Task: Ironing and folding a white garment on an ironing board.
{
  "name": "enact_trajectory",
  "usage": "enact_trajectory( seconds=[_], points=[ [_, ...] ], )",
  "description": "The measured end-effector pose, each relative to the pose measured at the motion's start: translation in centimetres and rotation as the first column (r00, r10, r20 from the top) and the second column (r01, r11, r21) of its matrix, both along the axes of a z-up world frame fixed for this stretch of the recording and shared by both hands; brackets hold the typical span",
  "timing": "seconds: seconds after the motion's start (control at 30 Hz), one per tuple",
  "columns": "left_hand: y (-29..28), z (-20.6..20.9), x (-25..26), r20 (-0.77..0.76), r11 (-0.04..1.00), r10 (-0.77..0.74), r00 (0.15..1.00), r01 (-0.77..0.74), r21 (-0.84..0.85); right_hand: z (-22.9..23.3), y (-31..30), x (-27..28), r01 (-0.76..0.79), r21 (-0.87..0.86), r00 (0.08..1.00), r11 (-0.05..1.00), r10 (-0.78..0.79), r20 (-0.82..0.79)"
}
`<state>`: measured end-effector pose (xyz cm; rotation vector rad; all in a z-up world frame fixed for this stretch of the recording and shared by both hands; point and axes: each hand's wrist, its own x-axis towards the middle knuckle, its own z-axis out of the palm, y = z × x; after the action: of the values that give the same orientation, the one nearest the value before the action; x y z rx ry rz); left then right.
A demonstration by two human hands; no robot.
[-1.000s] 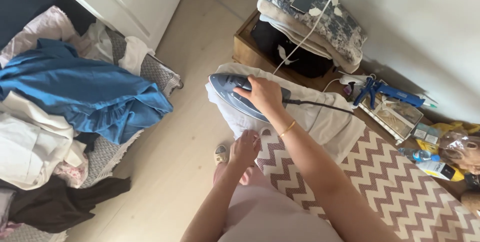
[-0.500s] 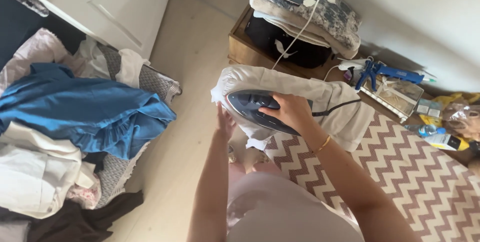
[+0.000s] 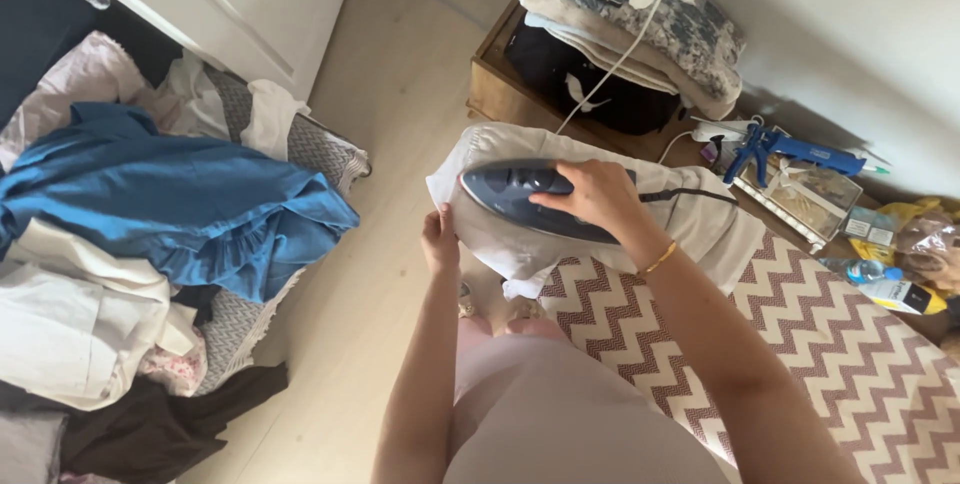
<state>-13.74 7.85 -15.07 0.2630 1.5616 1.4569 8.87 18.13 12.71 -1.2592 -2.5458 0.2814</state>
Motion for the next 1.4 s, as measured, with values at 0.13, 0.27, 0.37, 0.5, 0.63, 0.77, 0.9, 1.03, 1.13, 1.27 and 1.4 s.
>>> enact_trajectory(
  seconds=[0.13, 0.27, 0.37, 0.5, 0.63, 0.77, 0.9, 1.03, 1.13, 1.27, 1.4],
  points=[
    [-0.3, 2.7, 0.1, -0.334, 0.997, 0.022, 0.942, -0.046, -0.063, -0.1, -0.7, 0.8, -0.191, 0.014, 0.981, 0.982, 0.191, -0.029],
    [-0.4, 4.1, 0.3, -0.443, 0.992, 0.017, 0.896, -0.071, -0.105, 0.3, -1.0, 0.6, -0.185, -0.056, 0.983, 0.981, 0.183, -0.027],
    [-0.1, 4.3, 0.2, -0.465, 0.987, -0.004, 0.886, -0.070, -0.142, 0.4, -1.0, 0.7, -0.185, -0.090, 0.983, 0.979, 0.184, -0.019],
    [-0.1, 3.8, -0.1, -0.458, 0.987, -0.030, 0.888, -0.045, -0.153, 0.2, -1.3, 0.7, -0.080, -0.033, 0.997, 0.996, 0.081, 0.014],
    [0.0, 3.8, 0.0, -0.402, 0.994, -0.027, 0.915, -0.017, -0.107, -1.4, -0.6, 0.6, 0.121, 0.037, 0.991, 0.992, -0.123, 0.056],
    [0.2, 4.0, -0.1, -0.371, 0.994, -0.045, 0.928, 0.003, -0.113, -2.3, 0.0, 0.2, 0.195, 0.085, 0.979, 0.977, -0.199, 0.038],
    [0.6, 4.8, 0.0, -0.293, 0.992, -0.078, 0.953, 0.044, -0.121, -2.2, 0.8, 1.2, 0.153, 0.044, 0.985, 0.987, -0.156, 0.071],
    [0.3, 4.8, 0.1, -0.212, 0.989, -0.095, 0.973, 0.069, -0.130, -0.5, 0.9, 3.2, -0.039, -0.106, 0.998, 0.994, 0.045, 0.052],
    [0.2, 5.8, 0.0, -0.210, 0.983, -0.117, 0.971, 0.083, -0.162, 0.2, 1.1, 4.8, -0.118, -0.248, 0.978, 0.962, 0.156, 0.139],
    [0.1, 3.3, -0.3, -0.231, 0.984, -0.117, 0.966, 0.081, -0.162, 1.3, 0.2, 4.6, -0.117, -0.324, 0.971, 0.939, 0.176, 0.159],
    [-0.3, 1.8, -0.8, -0.509, 1.000, -0.002, 0.861, -0.007, -0.016, 0.8, -0.5, 3.8, -0.072, -0.250, 0.990, 0.966, 0.100, 0.102]
  ],
)
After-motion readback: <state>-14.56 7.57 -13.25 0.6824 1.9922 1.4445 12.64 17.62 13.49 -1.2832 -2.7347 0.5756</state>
